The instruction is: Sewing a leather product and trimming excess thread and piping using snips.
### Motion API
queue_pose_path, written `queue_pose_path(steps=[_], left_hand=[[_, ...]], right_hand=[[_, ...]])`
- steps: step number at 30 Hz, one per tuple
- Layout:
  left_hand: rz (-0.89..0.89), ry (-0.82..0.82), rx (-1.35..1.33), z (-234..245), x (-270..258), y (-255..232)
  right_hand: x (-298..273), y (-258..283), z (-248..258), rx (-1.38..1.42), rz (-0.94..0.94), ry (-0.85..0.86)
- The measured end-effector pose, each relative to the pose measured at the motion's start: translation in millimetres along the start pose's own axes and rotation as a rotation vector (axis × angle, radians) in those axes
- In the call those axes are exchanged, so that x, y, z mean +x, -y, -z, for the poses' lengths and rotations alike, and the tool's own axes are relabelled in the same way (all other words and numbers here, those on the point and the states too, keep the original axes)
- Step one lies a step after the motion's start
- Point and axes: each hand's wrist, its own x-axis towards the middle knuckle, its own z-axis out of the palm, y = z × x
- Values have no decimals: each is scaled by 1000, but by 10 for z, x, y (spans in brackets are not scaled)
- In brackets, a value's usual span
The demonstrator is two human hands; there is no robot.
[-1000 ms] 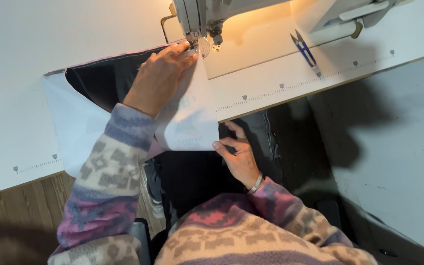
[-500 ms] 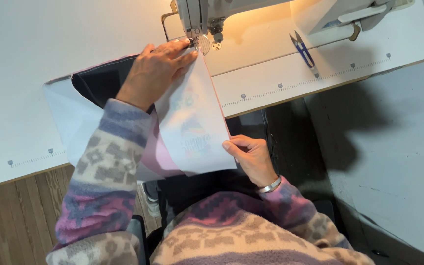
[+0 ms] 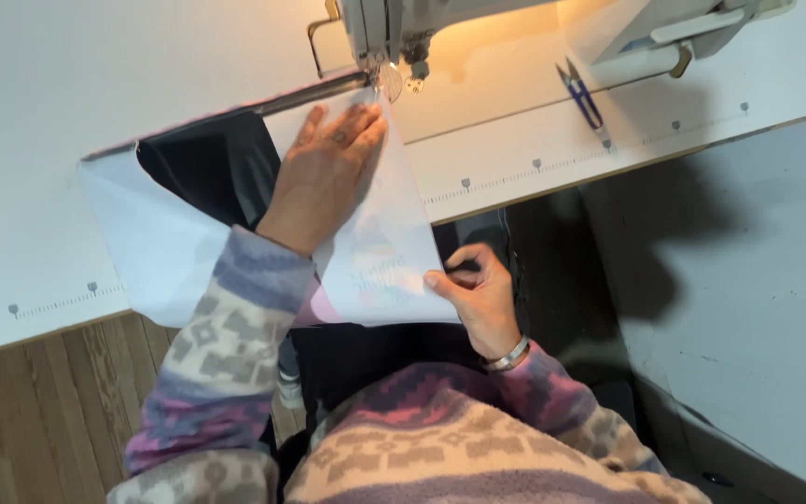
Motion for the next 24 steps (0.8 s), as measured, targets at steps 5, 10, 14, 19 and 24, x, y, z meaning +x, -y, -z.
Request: queue_pose_path(steps=[5, 10, 14, 19, 24], left_hand=[[0, -43, -78, 51, -15, -21], [34, -40, -84, 55, -8, -63], [75, -35, -88, 115, 44, -200], [80, -94, -40, 34, 3, -181], [37, -61, -116, 62, -6, -68]], right_hand=[[36, 77, 7, -77, -158, -35], [31, -49, 157, -207, -211, -13], [4, -35, 203, -213, -151, 19], [14, 59, 144, -218, -185, -1], [-22, -95, 128, -166, -184, 15]])
